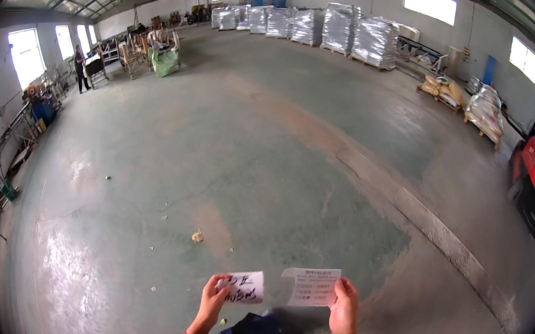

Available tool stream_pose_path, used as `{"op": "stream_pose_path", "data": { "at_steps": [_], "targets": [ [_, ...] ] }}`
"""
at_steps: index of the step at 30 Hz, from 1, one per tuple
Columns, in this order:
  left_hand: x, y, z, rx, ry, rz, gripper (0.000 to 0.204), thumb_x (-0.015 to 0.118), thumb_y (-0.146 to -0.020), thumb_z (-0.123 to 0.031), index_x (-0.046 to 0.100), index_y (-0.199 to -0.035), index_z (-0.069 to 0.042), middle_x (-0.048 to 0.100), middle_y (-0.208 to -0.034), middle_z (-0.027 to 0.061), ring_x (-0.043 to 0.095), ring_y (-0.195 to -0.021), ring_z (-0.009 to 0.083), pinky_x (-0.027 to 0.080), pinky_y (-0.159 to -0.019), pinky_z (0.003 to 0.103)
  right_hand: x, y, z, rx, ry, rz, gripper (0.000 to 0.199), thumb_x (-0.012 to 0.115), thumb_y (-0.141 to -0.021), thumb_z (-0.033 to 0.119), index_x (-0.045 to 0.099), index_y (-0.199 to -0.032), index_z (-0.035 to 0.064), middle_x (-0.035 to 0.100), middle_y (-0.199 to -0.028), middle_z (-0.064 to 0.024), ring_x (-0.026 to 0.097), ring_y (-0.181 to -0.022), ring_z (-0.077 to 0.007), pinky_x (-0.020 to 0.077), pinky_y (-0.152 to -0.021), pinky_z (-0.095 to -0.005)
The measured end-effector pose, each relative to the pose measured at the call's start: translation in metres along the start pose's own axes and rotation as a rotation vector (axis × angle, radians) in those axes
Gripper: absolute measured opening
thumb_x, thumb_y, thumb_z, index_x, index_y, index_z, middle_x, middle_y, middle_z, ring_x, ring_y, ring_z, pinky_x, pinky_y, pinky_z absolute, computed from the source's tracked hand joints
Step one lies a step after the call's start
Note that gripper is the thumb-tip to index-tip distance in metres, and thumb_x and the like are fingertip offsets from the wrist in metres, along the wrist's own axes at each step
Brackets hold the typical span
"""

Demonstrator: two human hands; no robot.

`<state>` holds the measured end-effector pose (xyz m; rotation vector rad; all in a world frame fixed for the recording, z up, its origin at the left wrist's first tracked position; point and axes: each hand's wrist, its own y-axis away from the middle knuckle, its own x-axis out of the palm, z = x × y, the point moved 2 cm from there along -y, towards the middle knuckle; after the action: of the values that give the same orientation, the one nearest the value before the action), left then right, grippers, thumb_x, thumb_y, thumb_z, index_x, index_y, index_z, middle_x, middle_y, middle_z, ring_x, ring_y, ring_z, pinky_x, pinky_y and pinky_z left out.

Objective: The person walks from an office into a warehouse carrying printed labels. They approach a large pallet wrapped in plastic and proceed to peel and apply multiple labels to the plastic surface. The person handles the labels one by one, smoothing them onto the package.

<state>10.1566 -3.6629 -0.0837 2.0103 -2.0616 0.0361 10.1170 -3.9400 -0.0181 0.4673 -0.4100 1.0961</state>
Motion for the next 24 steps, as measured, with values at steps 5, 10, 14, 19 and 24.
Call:
{"op": "stream_pose_path", "data": {
  "at_steps": [5,10,14,19,24],
  "targets": [
    [0.103,-0.171,-0.084,0.117,-0.027,0.39,0.02,0.044,-0.084,0.001,0.052,-0.101,-0.006,0.055,-0.101,0.0022,0.05,-0.092,0.0097,0.041,-0.079,0.024,0.017,-0.136,0.059,-0.251,0.071,-0.07,0.01,0.048,-0.086,0.012,0.052,-0.088,0.0029,0.055,-0.091,-0.0041,0.052,-0.085,-0.012,0.0404,-0.077,-0.0254],
    [0.196,-0.305,-0.112,0.096,0.01,0.651,0.014,0.044,-0.088,-0.006,0.055,-0.097,-0.004,0.056,-0.097,0.0011,0.051,-0.089,0.0085,0.04,-0.08,0.024,-0.025,-0.269,0.062,-0.366,-0.036,-0.248,0.016,0.043,-0.087,0.012,0.049,-0.095,0.0005,0.053,-0.093,-0.0073,0.052,-0.087,-0.0151,0.0413,-0.078,-0.0265],
    [0.228,-0.421,-0.098,0.008,0.025,0.551,0.015,0.045,-0.089,-0.012,0.058,-0.094,-0.005,0.057,-0.092,-0.0005,0.051,-0.086,0.0077,0.04,-0.077,0.023,-0.059,-0.393,0.055,-0.34,-0.048,-0.371,0.018,0.042,-0.086,0.013,0.049,-0.097,0.0001,0.053,-0.094,-0.008,0.053,-0.086,-0.0164,0.0423,-0.077,-0.0275],
    [0.236,-0.563,-0.124,-0.12,0.062,0.353,0.022,0.04,-0.086,-0.006,0.059,-0.097,-0.003,0.057,-0.098,0.0033,0.051,-0.09,0.011,0.04,-0.08,0.024,-0.001,-0.59,0.098,-0.326,0.029,-0.242,0.017,0.043,-0.084,0.01,0.049,-0.096,0.0005,0.053,-0.094,-0.0077,0.052,-0.088,-0.0165,0.0413,-0.078,-0.028],
    [0.228,-0.66,-0.134,-0.181,0.34,0.15,0.025,0.044,-0.077,0.002,0.055,-0.099,0.001,0.056,-0.103,0.0112,0.055,-0.091,0.0171,0.044,-0.083,0.029,0.107,-0.748,0.099,-0.205,-0.038,0.065,0.016,0.047,-0.082,0.007,0.053,-0.095,0.0026,0.056,-0.096,-0.0073,0.053,-0.091,-0.0168,0.0416,-0.08,-0.0293]
  ]
}}
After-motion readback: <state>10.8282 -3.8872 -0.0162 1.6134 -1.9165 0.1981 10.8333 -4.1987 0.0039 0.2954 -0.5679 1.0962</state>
